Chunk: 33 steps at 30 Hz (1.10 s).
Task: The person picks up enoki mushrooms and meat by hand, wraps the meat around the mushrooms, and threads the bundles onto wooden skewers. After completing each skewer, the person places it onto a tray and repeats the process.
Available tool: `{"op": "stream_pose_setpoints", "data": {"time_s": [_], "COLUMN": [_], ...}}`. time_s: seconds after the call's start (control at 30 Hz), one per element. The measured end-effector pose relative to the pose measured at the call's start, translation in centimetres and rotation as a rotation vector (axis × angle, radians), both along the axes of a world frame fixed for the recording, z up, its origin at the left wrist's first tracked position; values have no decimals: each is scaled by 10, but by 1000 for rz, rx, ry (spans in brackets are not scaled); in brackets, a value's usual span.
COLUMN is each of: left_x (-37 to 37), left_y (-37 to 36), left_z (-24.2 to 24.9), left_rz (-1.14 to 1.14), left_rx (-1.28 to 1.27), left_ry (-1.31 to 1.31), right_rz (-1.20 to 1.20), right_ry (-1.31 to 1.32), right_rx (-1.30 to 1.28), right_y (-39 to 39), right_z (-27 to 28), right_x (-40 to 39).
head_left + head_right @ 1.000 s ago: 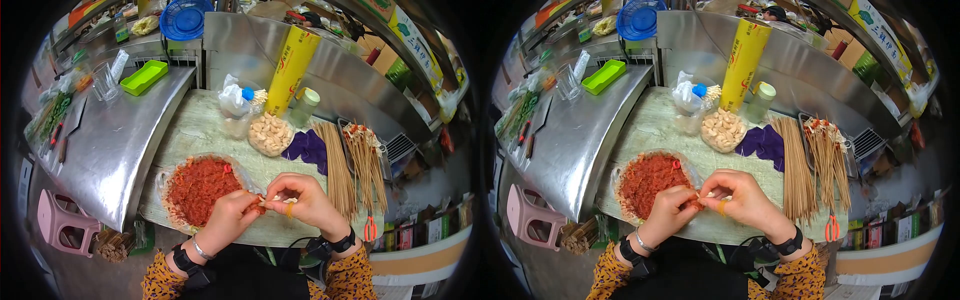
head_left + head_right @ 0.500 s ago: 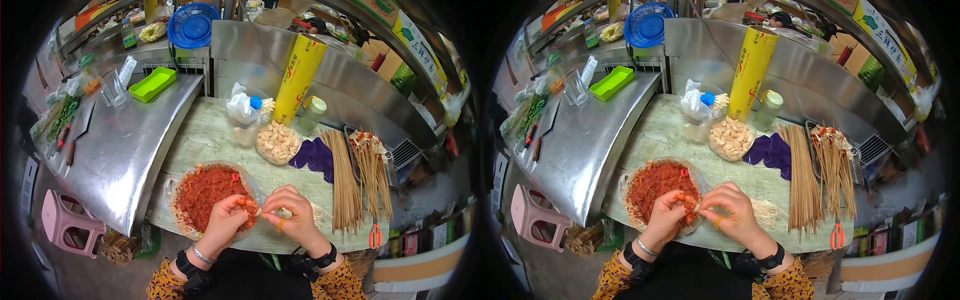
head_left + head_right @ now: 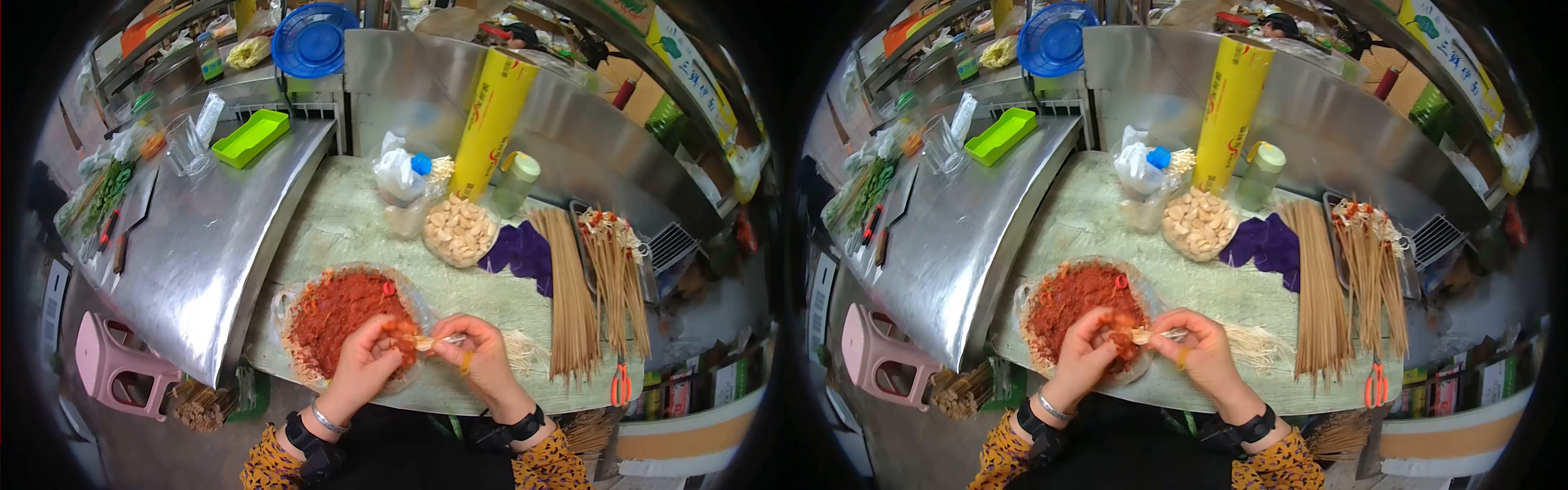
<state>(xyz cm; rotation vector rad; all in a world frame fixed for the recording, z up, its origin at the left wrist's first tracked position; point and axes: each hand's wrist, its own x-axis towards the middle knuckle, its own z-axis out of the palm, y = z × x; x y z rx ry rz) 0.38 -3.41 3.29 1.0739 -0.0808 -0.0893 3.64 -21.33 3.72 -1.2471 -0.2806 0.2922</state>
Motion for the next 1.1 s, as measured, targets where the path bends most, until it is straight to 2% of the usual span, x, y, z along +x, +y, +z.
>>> {"op": "stream_pose_setpoints", "data": {"time_s": [0.1, 0.17, 0.23, 0.3, 0.4, 0.43, 0.5, 0.57, 0.63, 0.7, 0.8, 0.9, 1.1], "left_x": [3, 0, -2, -4, -3, -2, -3, -2, -1, 1, 6, 11, 15], "left_y": [37, 58, 87, 97, 99, 98, 94, 83, 77, 64, 47, 38, 36], "left_z": [-14, -7, -8, -11, -10, -8, 4, 7, 6, 5, 4, -4, -3], "left_rz": [108, 268, 262, 323, 397, 397, 324, 353, 260, 265, 209, 243, 250], "left_rx": [140, 182, 312, 321, 616, 624, 1145, 1240, 1452, 1505, 1778, 1855, 1852], "left_ry": [-74, -66, -3, -2, -85, -77, -229, -258, -357, -354, -463, -505, -501], "right_rz": [-13, -70, -60, -61, -54, -50, -50, -55, -71, -55, -57, -54, -49], "right_ry": [49, 23, 40, 28, 47, 55, 18, -27, -81, -171, -191, -216, -243], "right_rx": [-50, -99, -112, -237, -255, -250, -340, -348, -356, -431, -434, -447, -463], "right_y": [-13, -23, -33, -41, -46, -49, -53, -52, -53, -54, -54, -55, -56], "right_z": [-11, -18, -29, -43, -55, -58, -66, -65, -66, -70, -69, -70, -66], "right_x": [-4, -7, -12, -19, -30, -31, -34, -34, -33, -33, -33, -33, -32]}}
